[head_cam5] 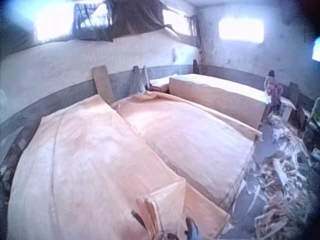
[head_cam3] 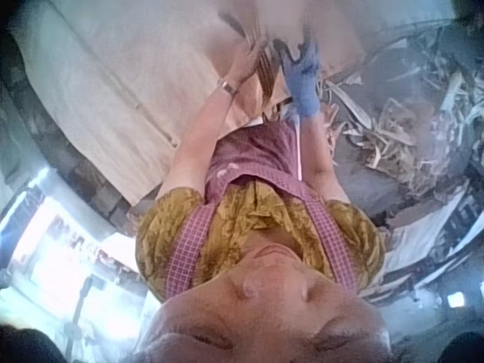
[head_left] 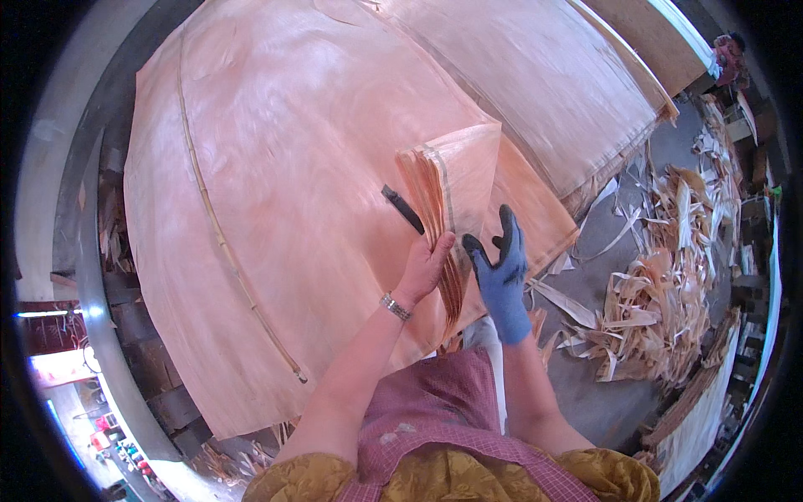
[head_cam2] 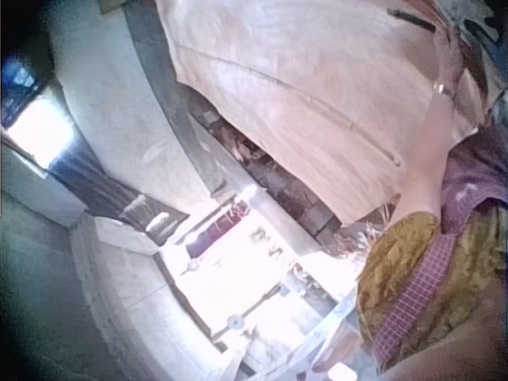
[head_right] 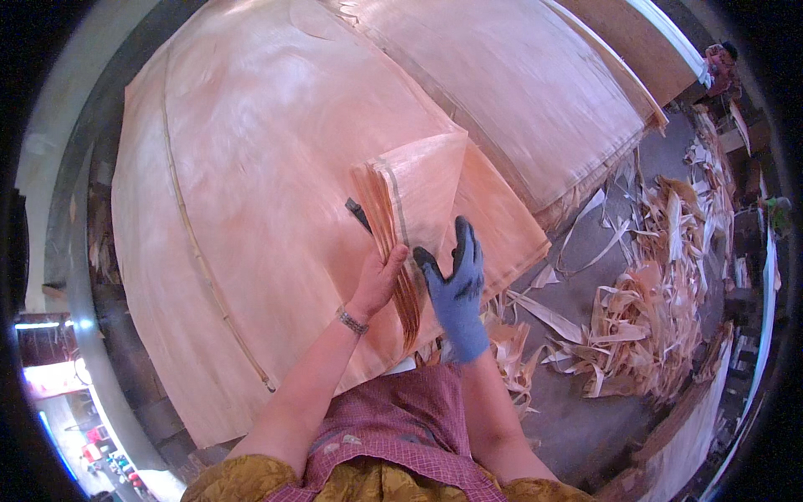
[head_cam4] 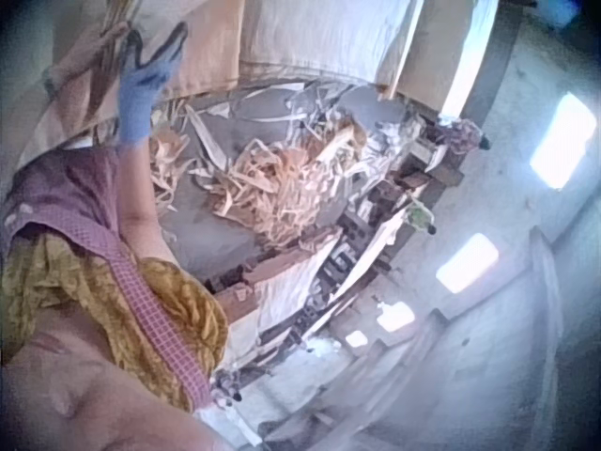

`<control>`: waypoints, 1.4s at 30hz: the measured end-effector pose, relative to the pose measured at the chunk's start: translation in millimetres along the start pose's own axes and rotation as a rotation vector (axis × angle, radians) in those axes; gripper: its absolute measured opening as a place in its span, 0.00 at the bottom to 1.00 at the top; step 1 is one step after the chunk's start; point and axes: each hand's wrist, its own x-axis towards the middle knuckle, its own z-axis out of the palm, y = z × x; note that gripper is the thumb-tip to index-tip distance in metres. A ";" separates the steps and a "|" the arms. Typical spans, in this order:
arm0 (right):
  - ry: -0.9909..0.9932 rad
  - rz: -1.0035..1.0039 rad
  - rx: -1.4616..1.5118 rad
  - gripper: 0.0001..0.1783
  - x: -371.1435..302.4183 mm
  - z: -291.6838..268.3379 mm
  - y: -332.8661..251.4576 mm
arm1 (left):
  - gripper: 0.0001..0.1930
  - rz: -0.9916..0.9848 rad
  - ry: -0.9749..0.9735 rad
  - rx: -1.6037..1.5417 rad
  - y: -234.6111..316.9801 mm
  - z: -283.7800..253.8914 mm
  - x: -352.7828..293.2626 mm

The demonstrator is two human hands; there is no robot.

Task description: The person cuts excess material from wood veneers using a knife, measures wood panels with a measuring stick, and stacks the veneers into organized piles.

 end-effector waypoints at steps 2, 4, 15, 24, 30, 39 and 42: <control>-0.108 0.205 0.208 0.30 6.7 16.3 19.4 | 0.19 -0.017 -0.024 0.018 -2.1 -1.1 -0.1; -0.234 0.307 0.426 0.30 11.2 21.4 45.8 | 0.19 -0.001 -0.052 0.015 -2.6 -2.0 0.9; 0.140 0.087 -0.067 0.27 -8.0 -10.4 17.4 | 0.18 -0.022 0.003 0.025 -3.0 1.6 0.1; 0.009 -0.031 -0.075 0.29 3.3 16.4 13.8 | 0.19 -0.029 -0.009 0.058 2.5 -0.9 0.1; -0.261 0.371 0.627 0.29 9.2 28.9 62.0 | 0.22 0.009 -0.011 -0.001 -1.7 0.9 2.1; -0.267 0.433 0.670 0.24 0.2 9.7 79.4 | 0.16 -0.006 -0.034 0.012 2.5 5.0 3.0; -0.243 0.524 0.650 0.24 -4.8 4.0 91.9 | 0.16 0.021 -0.003 0.005 0.1 6.2 3.3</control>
